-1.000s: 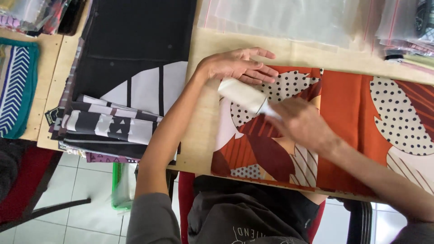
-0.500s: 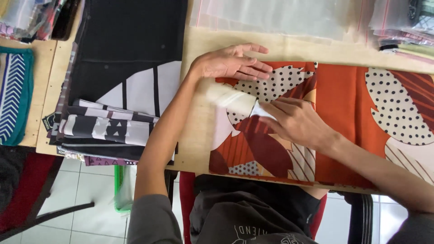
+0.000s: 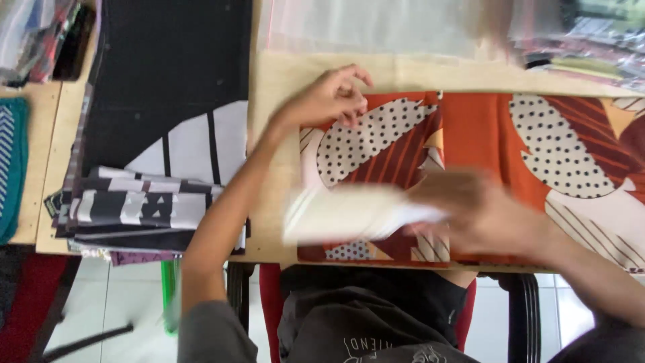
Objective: The person uses a white cylindrical roller to press and smooth a patterned fabric on a wooden table. They repeatedly roll back and forth over the fabric, adjusting its position and folding the edges to ensure it is flat.
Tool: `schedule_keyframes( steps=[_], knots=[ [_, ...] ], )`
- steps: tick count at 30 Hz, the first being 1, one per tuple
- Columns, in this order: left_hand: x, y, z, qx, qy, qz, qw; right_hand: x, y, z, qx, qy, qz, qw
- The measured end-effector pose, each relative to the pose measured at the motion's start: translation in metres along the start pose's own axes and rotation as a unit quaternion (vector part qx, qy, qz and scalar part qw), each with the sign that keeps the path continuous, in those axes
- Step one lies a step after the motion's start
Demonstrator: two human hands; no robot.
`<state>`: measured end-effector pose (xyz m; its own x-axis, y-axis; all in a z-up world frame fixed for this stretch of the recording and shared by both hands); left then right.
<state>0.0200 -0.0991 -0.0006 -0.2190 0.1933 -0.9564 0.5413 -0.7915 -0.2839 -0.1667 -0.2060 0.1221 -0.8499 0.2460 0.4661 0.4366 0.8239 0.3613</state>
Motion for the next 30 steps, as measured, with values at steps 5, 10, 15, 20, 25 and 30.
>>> schedule_keyframes(
  steps=[5,10,15,20,25,30],
  knots=[
    [-0.028,-0.031,0.116,-0.121,0.319,0.293,0.893,-0.069,-0.097,-0.082,-0.253,-0.160,0.269,0.915],
    [0.026,-0.067,0.235,-0.020,0.629,0.346,0.696,-0.096,-0.106,-0.031,-0.104,-0.172,0.244,0.949],
    [0.048,-0.064,0.249,0.037,0.668,0.309,0.676,-0.140,-0.107,0.011,-0.068,-0.195,0.248,0.946],
    [0.050,-0.063,0.249,0.058,0.677,0.295,0.672,-0.189,-0.099,-0.011,-0.105,-0.288,0.250,0.919],
    [0.042,-0.065,0.249,0.032,0.682,0.286,0.672,-0.133,-0.093,-0.015,-0.123,-0.190,0.211,0.951],
    [0.040,-0.066,0.249,0.024,0.671,0.281,0.686,-0.135,-0.089,0.017,-0.062,-0.177,0.205,0.961]
  ],
)
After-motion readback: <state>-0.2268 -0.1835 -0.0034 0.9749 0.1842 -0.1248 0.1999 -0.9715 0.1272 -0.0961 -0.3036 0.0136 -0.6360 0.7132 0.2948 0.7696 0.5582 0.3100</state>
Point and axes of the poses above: each hand's wrist, its own y-axis towards the middle knuckle, its own z-axis out of the palm, x = y × z, the point moved 9 cm from there along y, towards the middle knuckle
